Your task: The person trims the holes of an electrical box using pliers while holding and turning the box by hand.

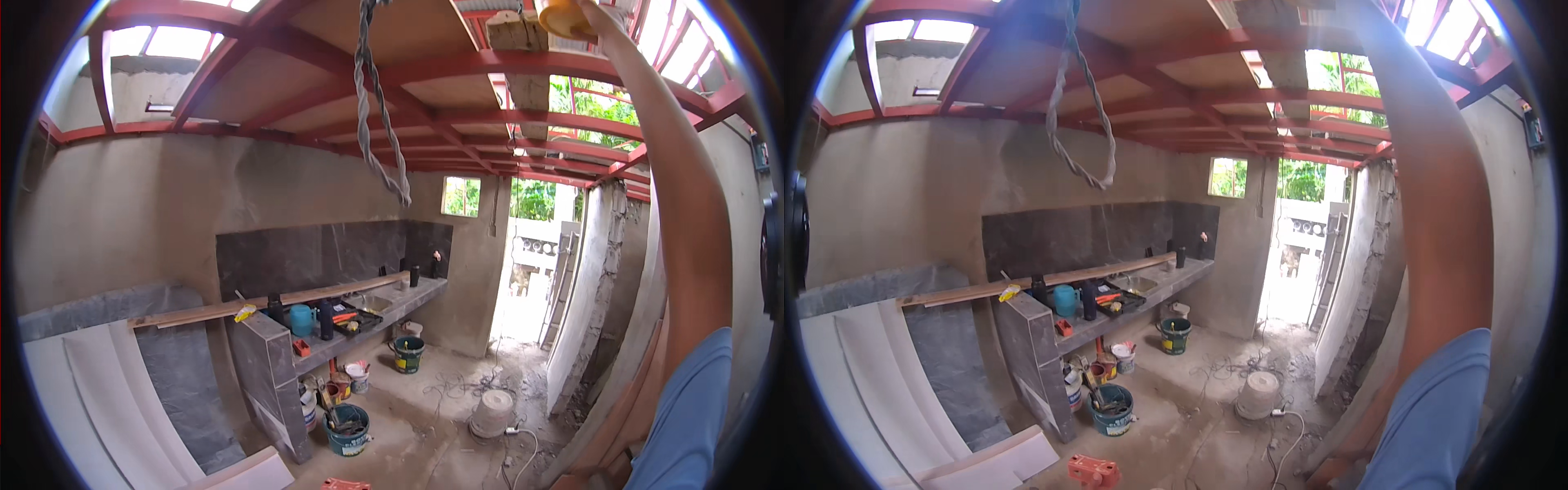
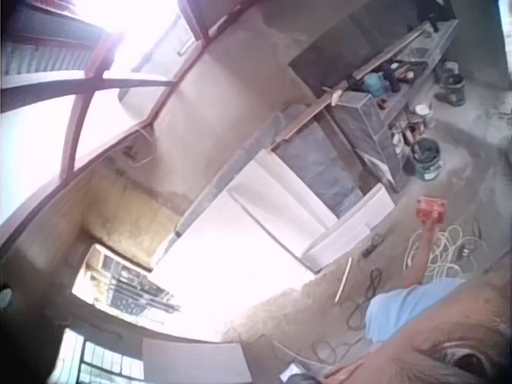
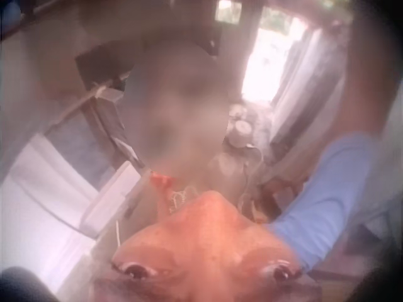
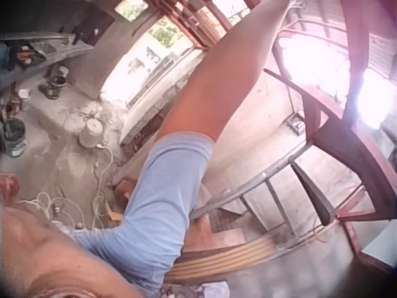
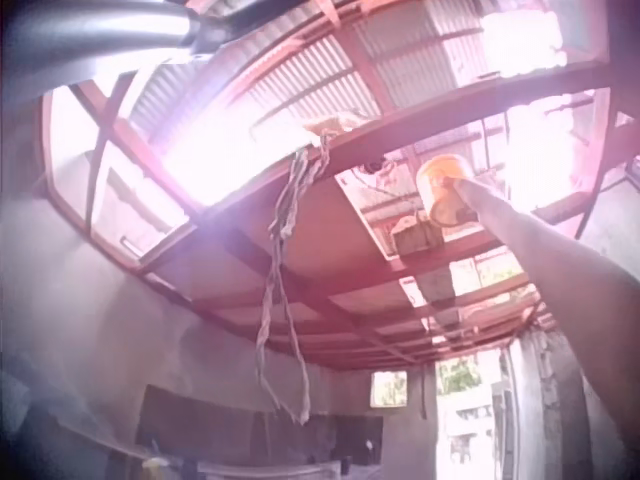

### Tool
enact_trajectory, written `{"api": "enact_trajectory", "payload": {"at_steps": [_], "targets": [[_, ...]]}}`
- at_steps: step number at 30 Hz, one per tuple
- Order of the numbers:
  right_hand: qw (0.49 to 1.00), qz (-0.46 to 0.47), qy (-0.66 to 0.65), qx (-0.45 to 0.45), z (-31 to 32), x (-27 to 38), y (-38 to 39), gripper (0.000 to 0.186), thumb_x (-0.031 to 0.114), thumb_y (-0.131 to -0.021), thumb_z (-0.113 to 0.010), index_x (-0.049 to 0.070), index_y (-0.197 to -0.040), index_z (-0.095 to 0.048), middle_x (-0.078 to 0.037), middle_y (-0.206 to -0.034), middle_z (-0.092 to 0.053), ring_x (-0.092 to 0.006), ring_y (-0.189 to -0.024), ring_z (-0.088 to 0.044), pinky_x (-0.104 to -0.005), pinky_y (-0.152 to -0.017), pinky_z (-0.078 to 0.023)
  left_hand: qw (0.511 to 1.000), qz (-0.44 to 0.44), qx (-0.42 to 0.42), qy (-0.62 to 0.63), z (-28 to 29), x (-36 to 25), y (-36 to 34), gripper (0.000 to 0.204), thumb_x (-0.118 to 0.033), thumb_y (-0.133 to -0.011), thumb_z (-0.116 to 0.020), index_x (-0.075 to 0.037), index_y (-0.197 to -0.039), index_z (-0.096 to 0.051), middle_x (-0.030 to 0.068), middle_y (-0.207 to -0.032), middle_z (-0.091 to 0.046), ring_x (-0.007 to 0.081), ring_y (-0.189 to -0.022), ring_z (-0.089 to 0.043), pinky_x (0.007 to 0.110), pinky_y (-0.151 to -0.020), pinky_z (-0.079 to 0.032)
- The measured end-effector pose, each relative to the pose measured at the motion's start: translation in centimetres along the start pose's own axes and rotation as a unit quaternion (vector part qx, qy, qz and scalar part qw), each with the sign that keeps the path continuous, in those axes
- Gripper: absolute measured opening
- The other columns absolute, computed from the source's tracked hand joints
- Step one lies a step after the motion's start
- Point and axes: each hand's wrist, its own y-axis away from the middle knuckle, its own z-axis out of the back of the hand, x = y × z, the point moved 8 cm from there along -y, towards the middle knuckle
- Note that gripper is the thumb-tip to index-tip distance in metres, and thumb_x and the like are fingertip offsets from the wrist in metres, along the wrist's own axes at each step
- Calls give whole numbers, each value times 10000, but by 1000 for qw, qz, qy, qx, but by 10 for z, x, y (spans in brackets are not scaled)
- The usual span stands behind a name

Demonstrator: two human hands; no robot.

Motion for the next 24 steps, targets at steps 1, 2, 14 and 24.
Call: {"api": "enact_trajectory", "payload": {"at_steps": [1, 2, 14, 24], "targets": [[1000, -1, 3, 13, -11, -3, 7, 675, 434, -662, -749, 5, -1130, -522, -116, -1011, -575, -192, -916, -593, -288, -761, -530, 1000, 6, -11, 2, 6, 1, 9, 628, -440, -694, -774, -109, -1133, -470, 44, -1054, -563, 215, -973, -560, 377, -798, -490], [1000, -4, 7, 26, -20, -8, 15, 665, 428, -664, -749, 5, -1126, -524, -115, -1006, -576, -193, -912, -593, -288, -759, -529, 1000, 15, -23, 3, 11, 3, 20, 637, -440, -693, -775, -109, -1144, -471, 44, -1063, -565, 215, -981, -563, 377, -804, -493], [979, -73, 49, 181, -95, -47, 154, 546, 348, -689, -742, 12, -1074, -552, -104, -957, -589, -198, -865, -592, -298, -734, -512, 991, 96, -86, 22, 23, 22, 87, 696, -395, -687, -798, -105, -1215, -450, 69, -1125, -574, 230, -1014, -585, 381, -828, -517], [957, -70, 44, 278, -135, -15, 240, 446, 282, -710, -737, 17, -1031, -575, -95, -916, -599, -202, -826, -592, -306, -714, -498, 986, 159, -24, 44, -3, 45, 96, 752, -379, -662, -810, -113, -1248, -420, 65, -1130, -559, 232, -1035, -569, 409, -883, -493]]}}
